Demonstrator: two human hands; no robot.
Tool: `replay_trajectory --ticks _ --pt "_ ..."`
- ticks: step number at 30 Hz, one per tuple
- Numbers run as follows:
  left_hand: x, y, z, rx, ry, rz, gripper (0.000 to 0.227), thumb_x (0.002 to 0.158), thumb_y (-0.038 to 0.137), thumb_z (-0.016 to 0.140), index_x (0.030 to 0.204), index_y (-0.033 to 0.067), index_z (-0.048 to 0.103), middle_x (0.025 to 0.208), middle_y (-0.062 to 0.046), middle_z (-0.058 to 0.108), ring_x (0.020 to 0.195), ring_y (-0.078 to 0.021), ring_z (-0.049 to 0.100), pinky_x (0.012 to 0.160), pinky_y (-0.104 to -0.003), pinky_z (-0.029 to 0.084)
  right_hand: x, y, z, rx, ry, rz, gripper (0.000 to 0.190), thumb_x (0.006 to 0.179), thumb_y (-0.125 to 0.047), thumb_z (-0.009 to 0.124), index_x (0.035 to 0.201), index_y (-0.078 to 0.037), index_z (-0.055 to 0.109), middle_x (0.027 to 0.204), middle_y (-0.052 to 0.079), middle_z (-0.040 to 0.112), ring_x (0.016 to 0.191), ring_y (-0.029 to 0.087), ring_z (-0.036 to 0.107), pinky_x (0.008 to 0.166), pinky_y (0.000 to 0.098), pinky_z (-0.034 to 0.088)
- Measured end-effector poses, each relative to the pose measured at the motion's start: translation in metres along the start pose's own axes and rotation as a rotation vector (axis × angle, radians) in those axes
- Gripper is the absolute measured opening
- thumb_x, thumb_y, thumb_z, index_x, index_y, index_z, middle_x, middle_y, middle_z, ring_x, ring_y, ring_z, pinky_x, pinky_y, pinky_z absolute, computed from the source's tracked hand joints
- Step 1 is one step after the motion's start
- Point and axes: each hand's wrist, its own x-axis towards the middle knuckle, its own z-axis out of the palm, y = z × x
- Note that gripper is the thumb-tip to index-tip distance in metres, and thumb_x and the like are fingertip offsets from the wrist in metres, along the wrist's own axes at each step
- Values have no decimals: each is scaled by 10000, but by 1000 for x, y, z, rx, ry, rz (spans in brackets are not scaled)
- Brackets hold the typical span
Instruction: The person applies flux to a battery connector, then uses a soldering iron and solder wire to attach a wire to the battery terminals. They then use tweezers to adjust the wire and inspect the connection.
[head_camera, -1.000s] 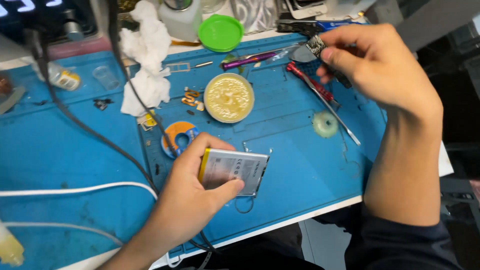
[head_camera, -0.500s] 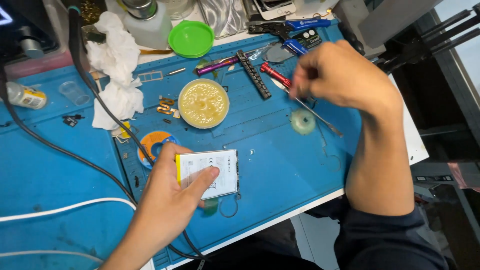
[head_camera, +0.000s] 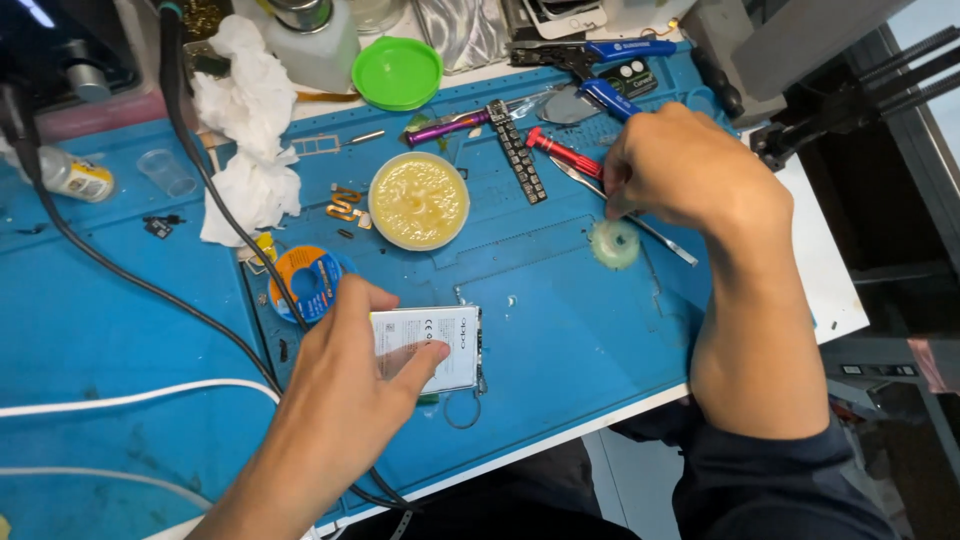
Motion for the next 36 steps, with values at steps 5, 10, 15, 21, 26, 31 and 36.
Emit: replay_trajectory --ticks 5,10,15,21,26,31,36 --pt "4 -26 11 219 176 332 461 863 396 772 1152 123 538 1128 -90 527 922 -345 639 676 -499 546 -3 0 -3 -31 23 -7 101 748 -98 747 834 -115 798 777 98 749 827 281 675 675 423 488" --pt "-1 -32 22 568 387 476 434 898 520 693 1108 165 555 1049 -88 554 728 -348 692 422 -502 562 -22 12 -16 -67 65 -111 79 779 -259 726 805 -185 718 682 -17 703 680 157 610 699 337 437" --pt "-10 -37 28 791 722 594 454 780 611 804 871 217 596 969 4 637 577 -178 621 370 -349 419 -52 -27 6 206 90 -962 167 920 -239 626 965 -128 742 880 0 745 744 139 735 690 289 569" --pt "-14 -31 -1 320 451 858 220 808 5 633 1006 64 708 1051 -88 697 882 -315 617 682 -446 525 -84 -59 79 454 234 -947 212 989 -57 533 1164 -41 653 993 105 599 864 264 644 774 335 505" --pt "-6 -34 10 269 315 989 212 741 -9 626 938 66 652 950 -92 645 899 -304 561 749 -424 482 -82 -62 110 390 456 -944 181 1000 -26 538 1131 -26 662 960 97 612 827 265 587 728 359 467" --pt "6 -41 18 454 336 1006 292 592 -97 644 818 75 575 854 -82 558 802 -284 510 663 -408 467 -84 -69 118 444 594 -936 31 978 -33 621 985 -2 623 891 86 646 785 250 588 754 349 464" --pt "2 -39 18 468 424 985 230 763 -119 609 852 93 606 801 -59 522 773 -268 494 618 -391 458 -93 -64 137 305 722 -872 222 1012 -17 489 1152 42 651 1071 187 650 957 343 611 827 426 492"
